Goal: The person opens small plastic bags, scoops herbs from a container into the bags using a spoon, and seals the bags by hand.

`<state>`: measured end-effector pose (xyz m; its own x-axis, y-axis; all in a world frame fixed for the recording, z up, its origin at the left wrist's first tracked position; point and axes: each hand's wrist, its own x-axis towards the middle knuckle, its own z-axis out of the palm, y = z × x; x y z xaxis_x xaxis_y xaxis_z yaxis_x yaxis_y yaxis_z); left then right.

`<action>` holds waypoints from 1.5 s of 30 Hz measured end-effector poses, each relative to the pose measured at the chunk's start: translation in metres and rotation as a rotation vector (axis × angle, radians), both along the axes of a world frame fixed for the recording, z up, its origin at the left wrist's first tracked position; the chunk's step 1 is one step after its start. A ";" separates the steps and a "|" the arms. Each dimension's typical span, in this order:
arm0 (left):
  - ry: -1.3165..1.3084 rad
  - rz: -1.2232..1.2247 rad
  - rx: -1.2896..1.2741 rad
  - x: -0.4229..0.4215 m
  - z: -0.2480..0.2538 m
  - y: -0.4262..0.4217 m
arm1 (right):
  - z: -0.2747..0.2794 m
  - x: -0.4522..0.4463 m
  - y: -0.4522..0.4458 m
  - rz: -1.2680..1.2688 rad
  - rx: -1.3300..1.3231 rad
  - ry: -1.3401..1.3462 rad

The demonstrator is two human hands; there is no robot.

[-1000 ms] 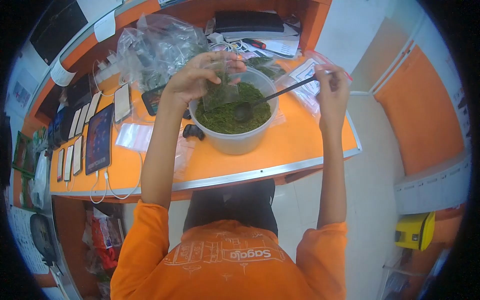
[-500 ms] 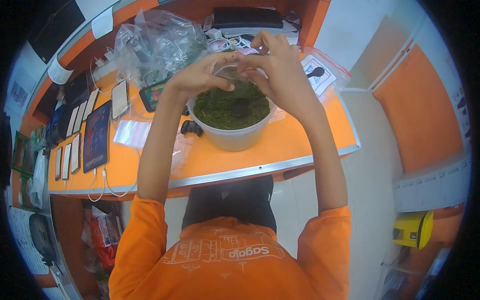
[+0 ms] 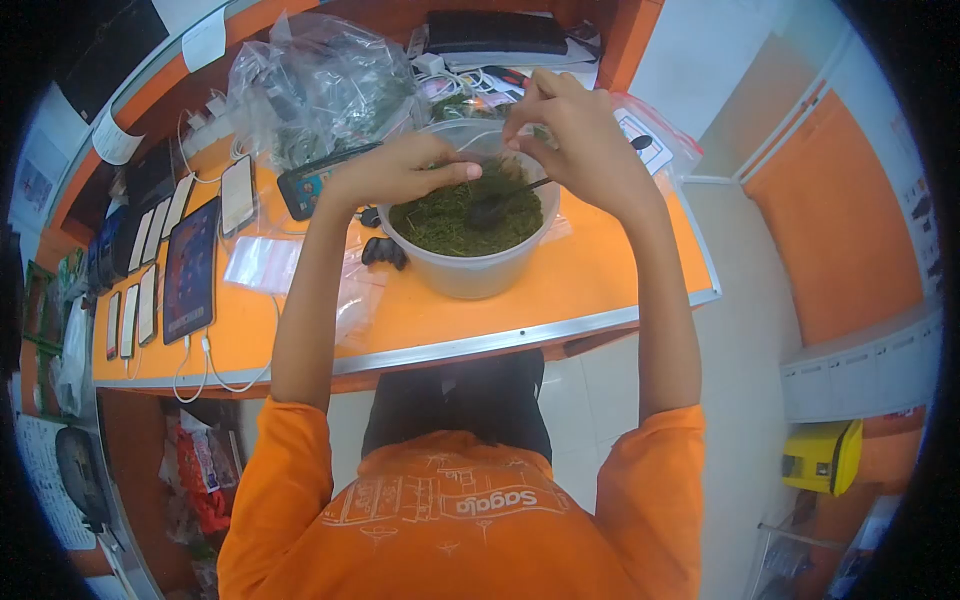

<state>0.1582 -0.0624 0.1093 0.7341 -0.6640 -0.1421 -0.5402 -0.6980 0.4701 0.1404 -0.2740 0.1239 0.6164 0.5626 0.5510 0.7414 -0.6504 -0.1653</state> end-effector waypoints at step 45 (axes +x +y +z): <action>-0.561 0.160 -0.654 -0.006 -0.023 0.008 | -0.016 -0.027 0.018 0.012 0.004 0.088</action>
